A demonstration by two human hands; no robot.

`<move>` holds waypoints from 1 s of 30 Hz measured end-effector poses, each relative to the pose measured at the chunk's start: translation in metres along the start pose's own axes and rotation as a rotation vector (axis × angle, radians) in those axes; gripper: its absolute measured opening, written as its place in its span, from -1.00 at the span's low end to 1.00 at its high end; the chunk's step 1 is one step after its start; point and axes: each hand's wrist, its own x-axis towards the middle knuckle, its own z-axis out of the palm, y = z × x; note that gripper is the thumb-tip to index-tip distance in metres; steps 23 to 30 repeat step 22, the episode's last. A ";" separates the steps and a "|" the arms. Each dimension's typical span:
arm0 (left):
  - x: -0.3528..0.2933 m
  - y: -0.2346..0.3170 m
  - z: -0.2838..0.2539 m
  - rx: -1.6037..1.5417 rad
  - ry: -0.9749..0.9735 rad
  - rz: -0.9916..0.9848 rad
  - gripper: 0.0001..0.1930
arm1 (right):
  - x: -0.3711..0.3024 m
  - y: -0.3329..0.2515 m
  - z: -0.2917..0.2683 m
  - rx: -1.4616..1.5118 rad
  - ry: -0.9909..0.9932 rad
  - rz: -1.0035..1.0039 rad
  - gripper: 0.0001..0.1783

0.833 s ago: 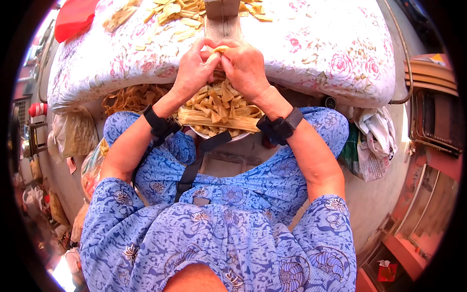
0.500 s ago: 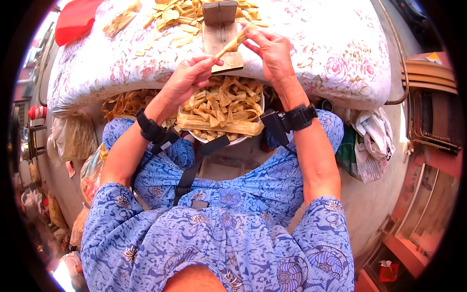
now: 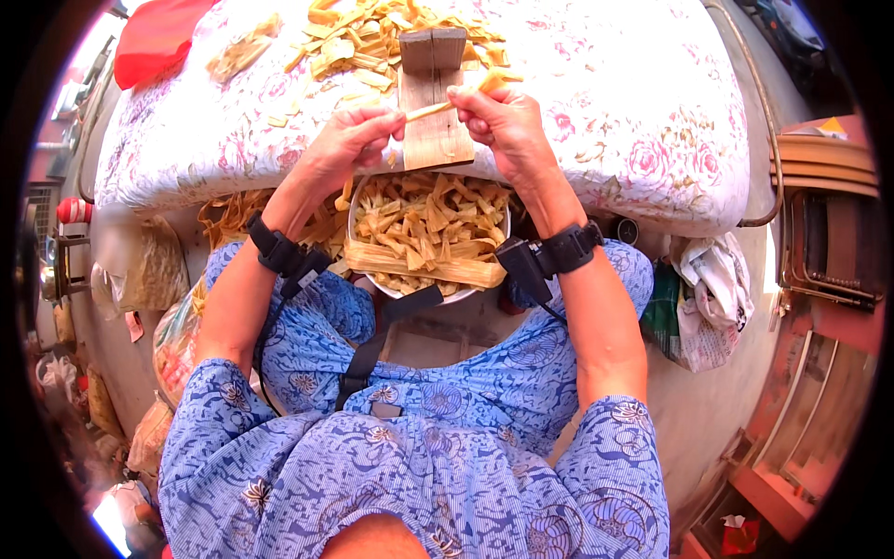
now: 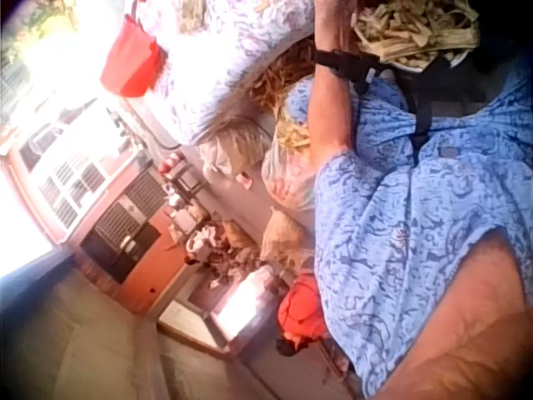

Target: The person prepares corn husks by stripping them into narrower sections using a small wooden jig with a blade, then rolling and grouping the husks into a bowl.

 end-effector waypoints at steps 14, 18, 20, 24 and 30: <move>0.051 -0.033 -0.026 0.557 0.276 0.312 -0.82 | 0.028 0.023 -0.009 -0.665 0.039 -0.241 -0.72; 0.014 -0.030 -0.006 0.659 0.181 0.336 -0.84 | -0.027 0.008 -0.005 -1.330 -0.028 -0.552 -0.69; 0.005 -0.038 0.007 0.721 0.128 0.403 -0.85 | -0.031 0.015 0.000 -1.074 -0.067 -0.468 -0.67; -0.003 -0.037 0.017 0.762 0.028 0.470 -0.85 | -0.032 0.020 -0.005 -0.871 -0.203 -0.270 -0.62; -0.003 -0.037 0.017 0.762 0.028 0.470 -0.85 | -0.032 0.020 -0.005 -0.871 -0.203 -0.270 -0.62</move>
